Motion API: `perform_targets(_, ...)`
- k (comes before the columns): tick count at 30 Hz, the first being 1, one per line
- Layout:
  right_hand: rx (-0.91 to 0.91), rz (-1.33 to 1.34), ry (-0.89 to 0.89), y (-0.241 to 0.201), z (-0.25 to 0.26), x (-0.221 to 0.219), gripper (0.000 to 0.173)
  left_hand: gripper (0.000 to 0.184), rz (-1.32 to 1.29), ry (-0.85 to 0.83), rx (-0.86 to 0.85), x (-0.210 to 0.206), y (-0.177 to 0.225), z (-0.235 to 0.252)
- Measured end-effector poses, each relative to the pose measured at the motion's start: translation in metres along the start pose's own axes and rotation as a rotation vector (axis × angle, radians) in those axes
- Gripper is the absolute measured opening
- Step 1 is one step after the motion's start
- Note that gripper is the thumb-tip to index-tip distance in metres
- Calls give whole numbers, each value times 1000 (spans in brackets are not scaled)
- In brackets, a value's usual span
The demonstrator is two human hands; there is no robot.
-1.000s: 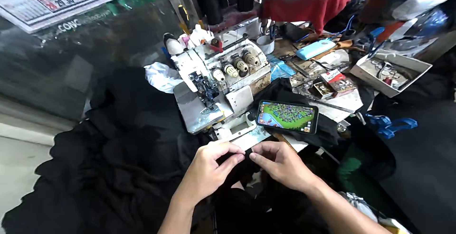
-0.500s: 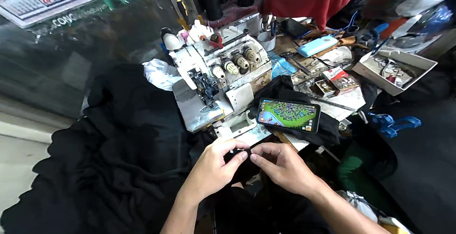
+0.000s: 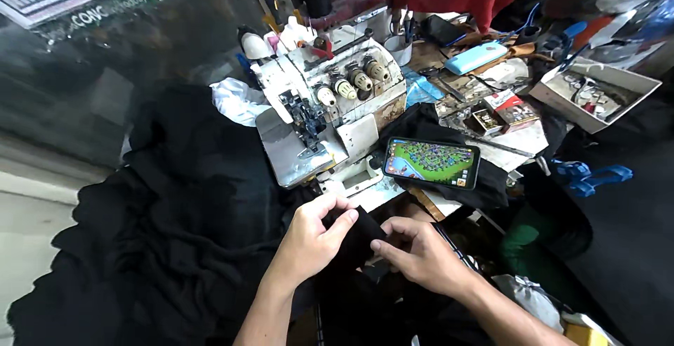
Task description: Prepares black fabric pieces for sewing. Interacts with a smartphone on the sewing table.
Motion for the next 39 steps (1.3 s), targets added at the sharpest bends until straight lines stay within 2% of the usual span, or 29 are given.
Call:
perform_targets(7,32,-22,28,-9,0,8,27,11,-62,12,12,1,-1,1)
perform_targets(19,41,-23,35,-15,-2,12,27,11,-11,31,40,4,2,-6)
perform_targets(24,45,66,-80,-27,-1,5,28,14,48,127,22,11,5,-8)
perform_targets(28,100,54,-65,-43,24,1,28,18,194,170,27,25,-17,-11)
perform_targets(32,149,55,-22,-83,48,3,29,22,421,253,6,69,15,10)
perform_targets(34,108,57,24,-92,73,4,28,21,620,317,3,83,24,30)
perform_targets(36,18,74,57,-82,103,2,28,20,804,306,35,87,12,48)
perform_targets(39,-58,202,64,-66,128,-1,30,18,885,238,80,89,-9,61)
Point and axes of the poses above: each hand's wrist, its own z-axis towards the middle knuckle, its own x-axis out of the back of the hand, y = z × x, the point moved 9 cm from there along z, towards the middle knuckle, and after that the axes turned 12 degrees about -x, right-handed, at the moved point
